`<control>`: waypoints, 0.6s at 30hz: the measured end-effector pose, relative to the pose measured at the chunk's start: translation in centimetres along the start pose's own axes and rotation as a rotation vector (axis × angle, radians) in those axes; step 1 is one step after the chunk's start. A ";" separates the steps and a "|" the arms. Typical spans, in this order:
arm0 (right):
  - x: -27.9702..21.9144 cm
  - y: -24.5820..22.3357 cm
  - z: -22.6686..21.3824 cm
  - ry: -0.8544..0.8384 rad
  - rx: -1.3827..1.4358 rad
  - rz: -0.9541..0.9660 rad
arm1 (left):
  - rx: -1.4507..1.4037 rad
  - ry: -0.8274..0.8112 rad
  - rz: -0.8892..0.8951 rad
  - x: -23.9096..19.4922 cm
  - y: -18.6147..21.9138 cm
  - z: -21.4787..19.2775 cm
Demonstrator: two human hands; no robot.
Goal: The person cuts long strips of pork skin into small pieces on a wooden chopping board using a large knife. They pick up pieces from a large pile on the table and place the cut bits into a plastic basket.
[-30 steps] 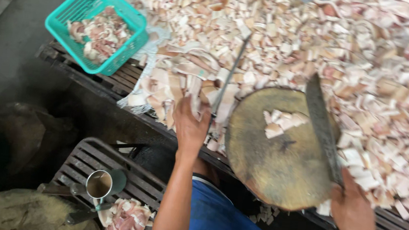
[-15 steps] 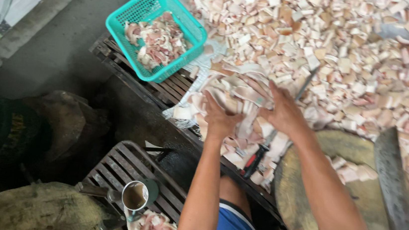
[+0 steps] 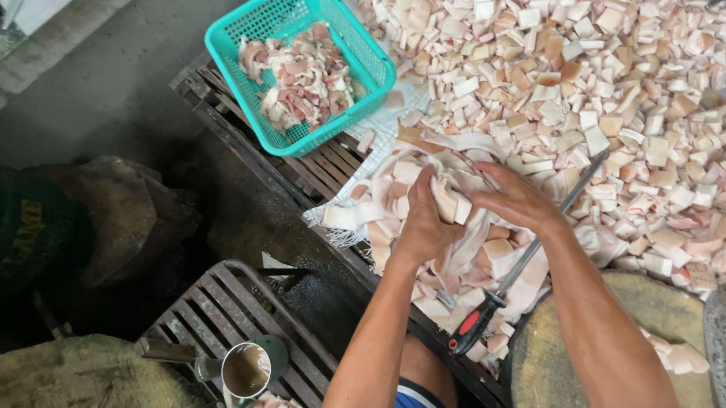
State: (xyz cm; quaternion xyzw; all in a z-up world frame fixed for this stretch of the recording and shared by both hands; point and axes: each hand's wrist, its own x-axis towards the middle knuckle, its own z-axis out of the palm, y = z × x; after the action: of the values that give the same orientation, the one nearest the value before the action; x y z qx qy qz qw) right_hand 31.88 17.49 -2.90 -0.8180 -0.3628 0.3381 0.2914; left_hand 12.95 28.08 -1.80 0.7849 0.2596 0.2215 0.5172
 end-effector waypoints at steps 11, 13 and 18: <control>-6.0 -1.6 2.0 0.253 0.422 -0.189 | 0.002 -0.104 0.248 -2.2 5.9 -1.3; -8.4 -2.3 1.4 0.341 0.545 -0.278 | 0.031 -0.147 0.291 -2.8 9.1 -1.7; -17.4 -1.1 0.9 0.598 0.875 -0.337 | 0.041 -0.332 0.300 -6.9 17.5 -0.9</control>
State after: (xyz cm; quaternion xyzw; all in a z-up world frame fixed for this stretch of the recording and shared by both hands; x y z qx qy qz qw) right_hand 21.90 4.51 3.30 -0.6118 -0.2156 0.1590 0.7443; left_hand 10.18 18.53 14.25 0.8508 0.0557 0.1585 0.4979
